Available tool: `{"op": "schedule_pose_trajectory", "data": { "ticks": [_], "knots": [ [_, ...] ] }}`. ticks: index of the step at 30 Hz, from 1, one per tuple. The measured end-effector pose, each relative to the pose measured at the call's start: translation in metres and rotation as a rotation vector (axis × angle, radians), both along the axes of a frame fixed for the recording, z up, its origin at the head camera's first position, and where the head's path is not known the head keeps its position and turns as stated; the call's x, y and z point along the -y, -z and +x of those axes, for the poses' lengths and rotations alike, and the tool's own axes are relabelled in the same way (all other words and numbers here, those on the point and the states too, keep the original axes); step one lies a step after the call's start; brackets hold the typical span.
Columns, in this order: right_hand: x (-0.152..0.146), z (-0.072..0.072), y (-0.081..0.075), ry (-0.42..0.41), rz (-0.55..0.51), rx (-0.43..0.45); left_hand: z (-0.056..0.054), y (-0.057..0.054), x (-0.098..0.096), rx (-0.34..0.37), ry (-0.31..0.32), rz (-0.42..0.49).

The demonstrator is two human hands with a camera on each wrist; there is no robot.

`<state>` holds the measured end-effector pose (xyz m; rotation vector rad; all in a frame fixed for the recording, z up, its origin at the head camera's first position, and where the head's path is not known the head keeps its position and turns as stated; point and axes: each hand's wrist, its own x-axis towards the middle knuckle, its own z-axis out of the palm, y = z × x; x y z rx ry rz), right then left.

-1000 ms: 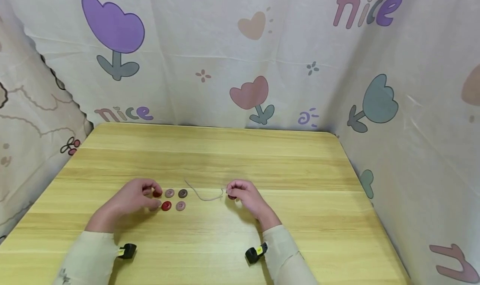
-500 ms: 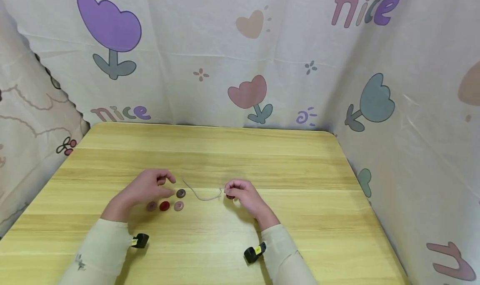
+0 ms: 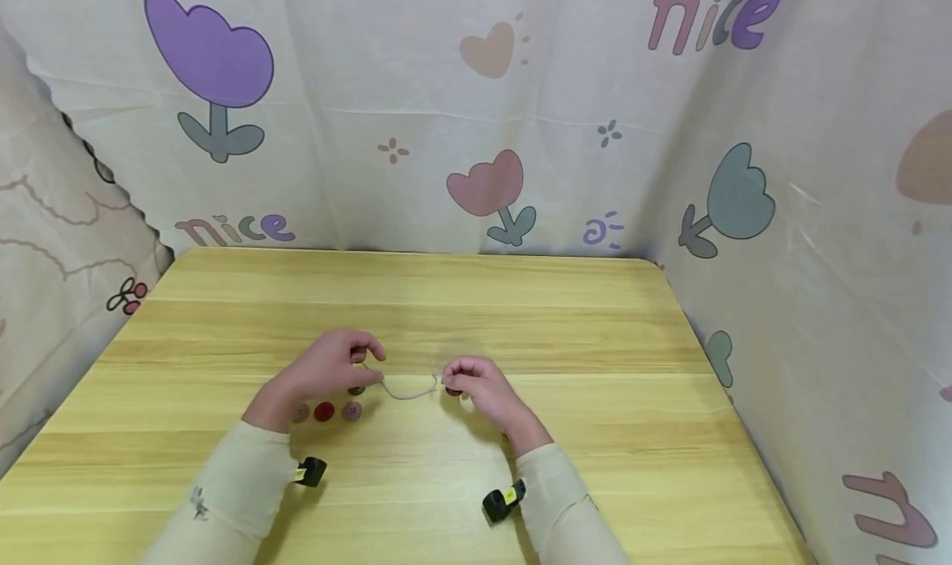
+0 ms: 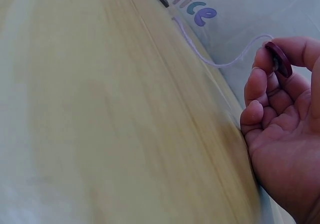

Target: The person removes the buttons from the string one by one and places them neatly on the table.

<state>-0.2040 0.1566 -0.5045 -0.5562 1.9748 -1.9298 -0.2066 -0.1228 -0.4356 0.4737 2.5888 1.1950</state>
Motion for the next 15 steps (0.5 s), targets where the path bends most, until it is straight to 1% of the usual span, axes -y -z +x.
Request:
{"op": "schedule_pose_trajectory", "data": {
  "ticks": [9,15],
  "knots": [
    [0.001,-0.001,0.001,0.007,0.010,0.005,-0.003,0.002,-0.026,-0.031,0.068,-0.019],
    [0.001,0.001,0.000,0.013,0.025,0.002,-0.002,-0.001,-0.042,-0.031,0.105,-0.012]
  ]
}}
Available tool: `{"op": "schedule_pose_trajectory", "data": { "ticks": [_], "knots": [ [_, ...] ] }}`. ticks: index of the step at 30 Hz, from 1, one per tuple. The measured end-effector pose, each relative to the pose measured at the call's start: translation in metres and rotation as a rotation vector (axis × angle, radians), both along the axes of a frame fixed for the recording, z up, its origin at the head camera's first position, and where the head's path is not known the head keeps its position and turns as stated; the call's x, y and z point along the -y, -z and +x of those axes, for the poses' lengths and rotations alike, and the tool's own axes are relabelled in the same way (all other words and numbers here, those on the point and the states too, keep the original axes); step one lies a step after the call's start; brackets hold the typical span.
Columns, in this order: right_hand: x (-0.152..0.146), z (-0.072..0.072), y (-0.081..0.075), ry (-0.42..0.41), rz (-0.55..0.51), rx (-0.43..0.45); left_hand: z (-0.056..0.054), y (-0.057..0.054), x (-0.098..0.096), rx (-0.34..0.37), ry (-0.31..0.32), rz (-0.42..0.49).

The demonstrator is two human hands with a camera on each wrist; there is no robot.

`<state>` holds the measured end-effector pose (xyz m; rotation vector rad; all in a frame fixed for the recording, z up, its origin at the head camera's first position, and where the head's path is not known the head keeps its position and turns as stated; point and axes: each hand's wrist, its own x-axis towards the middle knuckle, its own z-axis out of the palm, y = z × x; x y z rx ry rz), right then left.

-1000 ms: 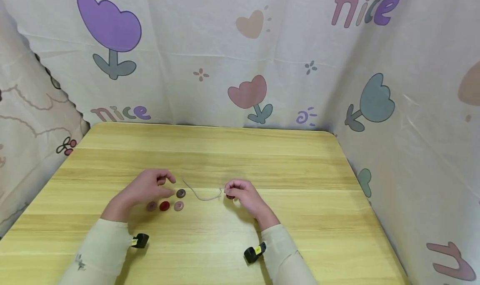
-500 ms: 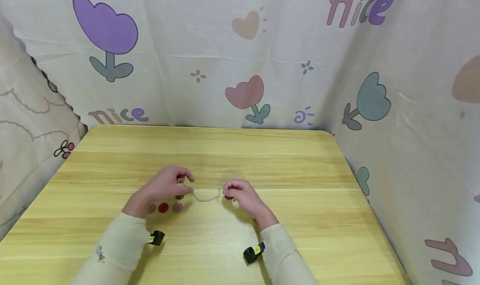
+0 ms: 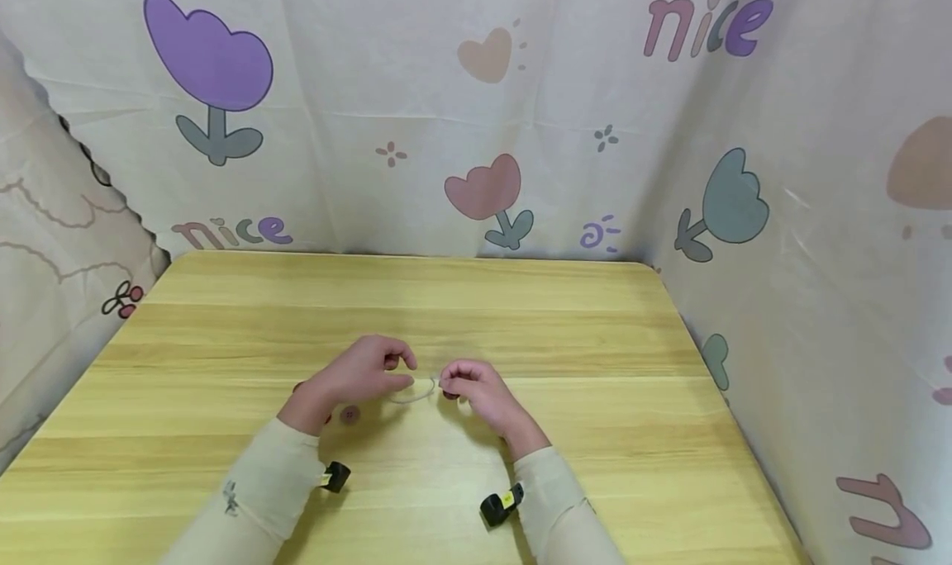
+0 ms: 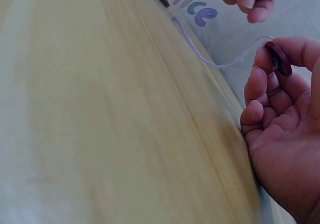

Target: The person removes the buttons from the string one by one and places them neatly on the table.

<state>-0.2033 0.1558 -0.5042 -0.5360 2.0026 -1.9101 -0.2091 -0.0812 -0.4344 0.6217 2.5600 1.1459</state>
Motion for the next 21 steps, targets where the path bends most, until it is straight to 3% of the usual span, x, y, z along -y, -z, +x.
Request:
{"op": "schedule_pose_trajectory", "data": {
  "ticks": [8,21],
  "knots": [
    [0.000,0.000,0.002,-0.016,0.000,-0.022,-0.003,0.003,-0.013,-0.070,0.054,0.021],
    [0.000,0.001,0.002,-0.016,0.000,-0.015,-0.003,0.009,-0.023,-0.126,0.095,0.015]
  ]
}}
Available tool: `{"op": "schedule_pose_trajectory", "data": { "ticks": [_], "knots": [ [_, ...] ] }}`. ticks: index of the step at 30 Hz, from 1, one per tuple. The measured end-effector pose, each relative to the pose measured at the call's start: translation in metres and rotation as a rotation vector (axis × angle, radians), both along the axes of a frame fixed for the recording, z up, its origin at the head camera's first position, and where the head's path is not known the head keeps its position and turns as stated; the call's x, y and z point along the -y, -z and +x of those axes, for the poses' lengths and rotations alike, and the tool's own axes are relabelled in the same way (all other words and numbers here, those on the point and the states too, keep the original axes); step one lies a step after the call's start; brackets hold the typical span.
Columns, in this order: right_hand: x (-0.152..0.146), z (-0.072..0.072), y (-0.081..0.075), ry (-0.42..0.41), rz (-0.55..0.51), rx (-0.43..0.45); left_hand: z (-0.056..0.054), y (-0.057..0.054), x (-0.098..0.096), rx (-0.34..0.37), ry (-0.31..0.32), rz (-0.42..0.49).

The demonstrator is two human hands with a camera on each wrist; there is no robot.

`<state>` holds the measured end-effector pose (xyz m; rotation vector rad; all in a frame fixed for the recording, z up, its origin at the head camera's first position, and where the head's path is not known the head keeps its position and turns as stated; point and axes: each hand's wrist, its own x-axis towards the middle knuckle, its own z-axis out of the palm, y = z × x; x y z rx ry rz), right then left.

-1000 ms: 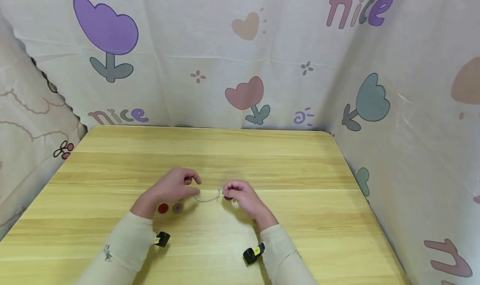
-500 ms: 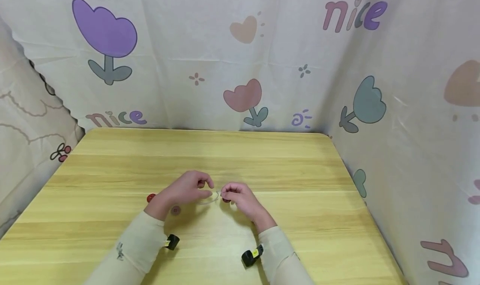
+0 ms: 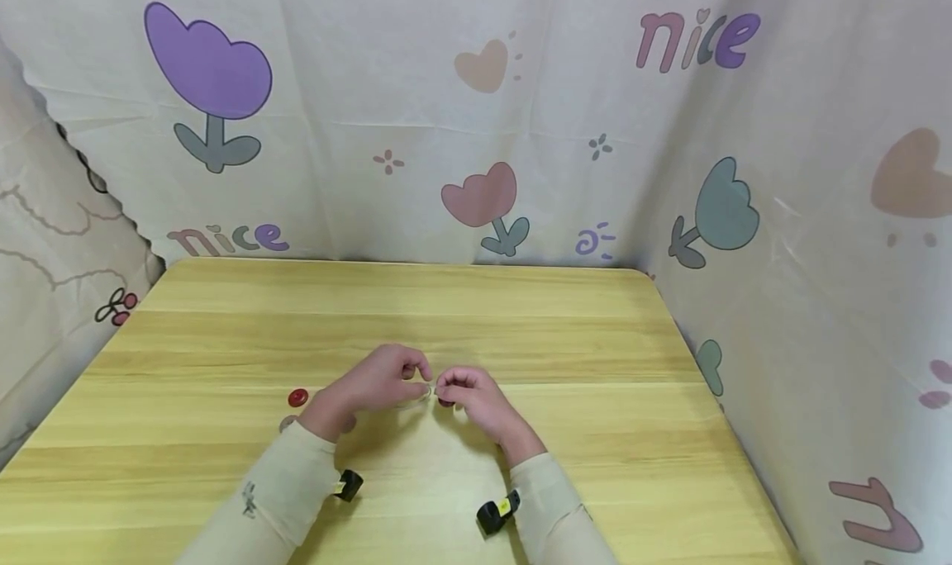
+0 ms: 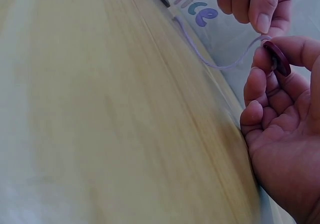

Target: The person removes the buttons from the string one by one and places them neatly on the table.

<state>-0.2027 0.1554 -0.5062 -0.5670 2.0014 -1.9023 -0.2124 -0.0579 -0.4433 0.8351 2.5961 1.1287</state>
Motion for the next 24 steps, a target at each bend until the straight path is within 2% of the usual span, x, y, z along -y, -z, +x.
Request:
{"op": "schedule_pose_trajectory", "data": {
  "ticks": [9,16,24],
  "knots": [
    [-0.0010,-0.0007,0.0028,-0.018,-0.017,-0.010,-0.0013,0.0070,-0.0008,0.015,0.003,-0.028],
    [-0.0030,-0.0007,0.0033,-0.047,-0.112,-0.015,0.0004,0.0058,0.0020,0.007,-0.009,-0.003],
    [-0.0039,0.0016,0.0029,-0.074,-0.067,-0.074,0.0015,0.0061,0.0054,-0.014,-0.019,0.014]
  ]
}}
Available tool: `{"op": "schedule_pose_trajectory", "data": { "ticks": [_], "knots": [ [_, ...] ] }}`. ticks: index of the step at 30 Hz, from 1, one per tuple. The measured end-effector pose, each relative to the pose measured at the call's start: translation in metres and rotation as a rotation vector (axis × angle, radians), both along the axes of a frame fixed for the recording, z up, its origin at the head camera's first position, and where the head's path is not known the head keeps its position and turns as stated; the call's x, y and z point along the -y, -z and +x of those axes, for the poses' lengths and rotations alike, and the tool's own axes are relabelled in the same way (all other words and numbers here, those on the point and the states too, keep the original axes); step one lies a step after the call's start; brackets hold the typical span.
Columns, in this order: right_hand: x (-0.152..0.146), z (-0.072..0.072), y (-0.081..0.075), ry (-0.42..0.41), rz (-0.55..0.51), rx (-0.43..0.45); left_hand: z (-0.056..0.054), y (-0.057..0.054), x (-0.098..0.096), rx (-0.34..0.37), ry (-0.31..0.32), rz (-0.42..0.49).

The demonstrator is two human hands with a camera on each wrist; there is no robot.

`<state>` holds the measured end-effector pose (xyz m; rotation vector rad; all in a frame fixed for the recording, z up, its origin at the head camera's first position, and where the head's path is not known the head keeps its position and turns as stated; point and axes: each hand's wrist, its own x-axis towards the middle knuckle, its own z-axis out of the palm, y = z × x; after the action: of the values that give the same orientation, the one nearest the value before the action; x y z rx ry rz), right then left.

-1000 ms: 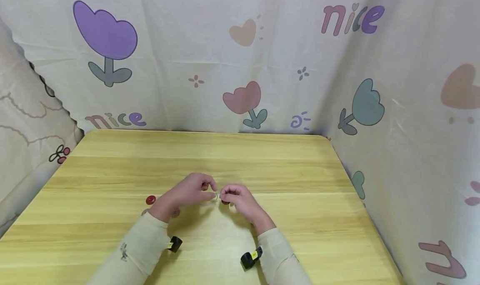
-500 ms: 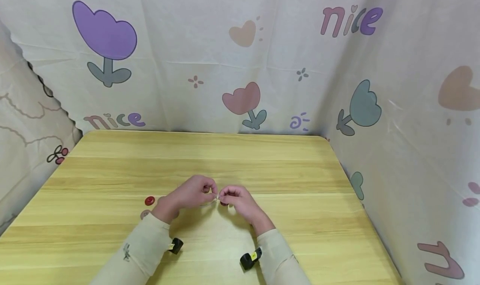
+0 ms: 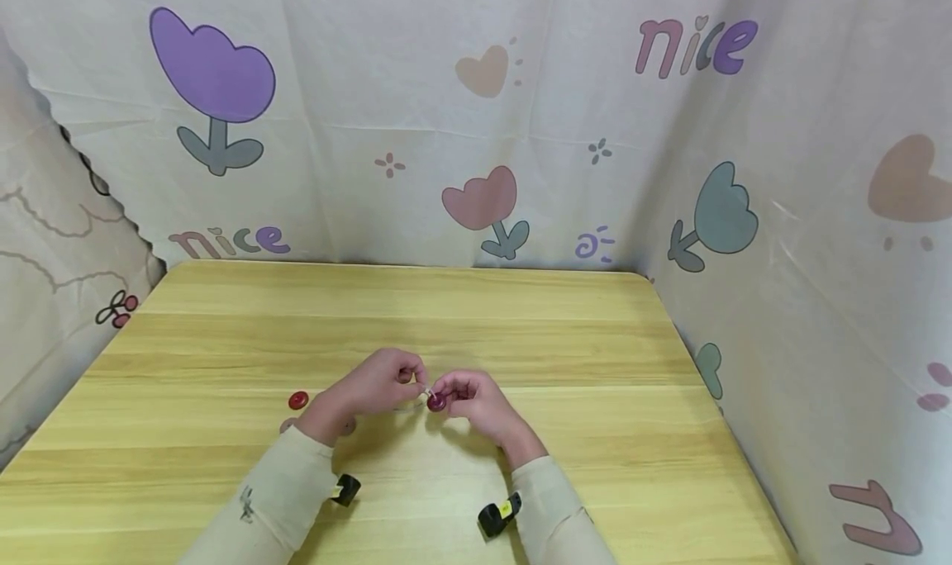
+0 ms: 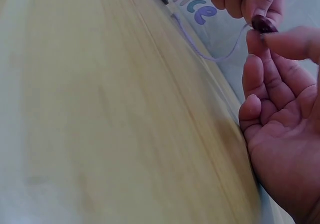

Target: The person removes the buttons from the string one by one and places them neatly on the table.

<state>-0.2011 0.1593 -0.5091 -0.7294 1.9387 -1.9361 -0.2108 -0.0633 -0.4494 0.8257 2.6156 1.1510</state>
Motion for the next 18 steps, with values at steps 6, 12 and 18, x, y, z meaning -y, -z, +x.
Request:
{"op": "schedule_pose_trajectory", "data": {
  "ticks": [6,12,18],
  "knots": [
    [0.0008,0.0005,0.0010,-0.014,0.000,-0.012,0.0001,-0.0008,0.0018,0.011,-0.010,0.004],
    [0.0010,0.0001,0.0017,0.036,0.050,-0.008,0.0020,-0.0032,0.0030,0.035,-0.016,0.015],
    [0.0022,0.0014,-0.0001,0.071,0.045,0.059,0.0035,-0.0011,0.0042,0.062,-0.033,0.027]
  ]
}}
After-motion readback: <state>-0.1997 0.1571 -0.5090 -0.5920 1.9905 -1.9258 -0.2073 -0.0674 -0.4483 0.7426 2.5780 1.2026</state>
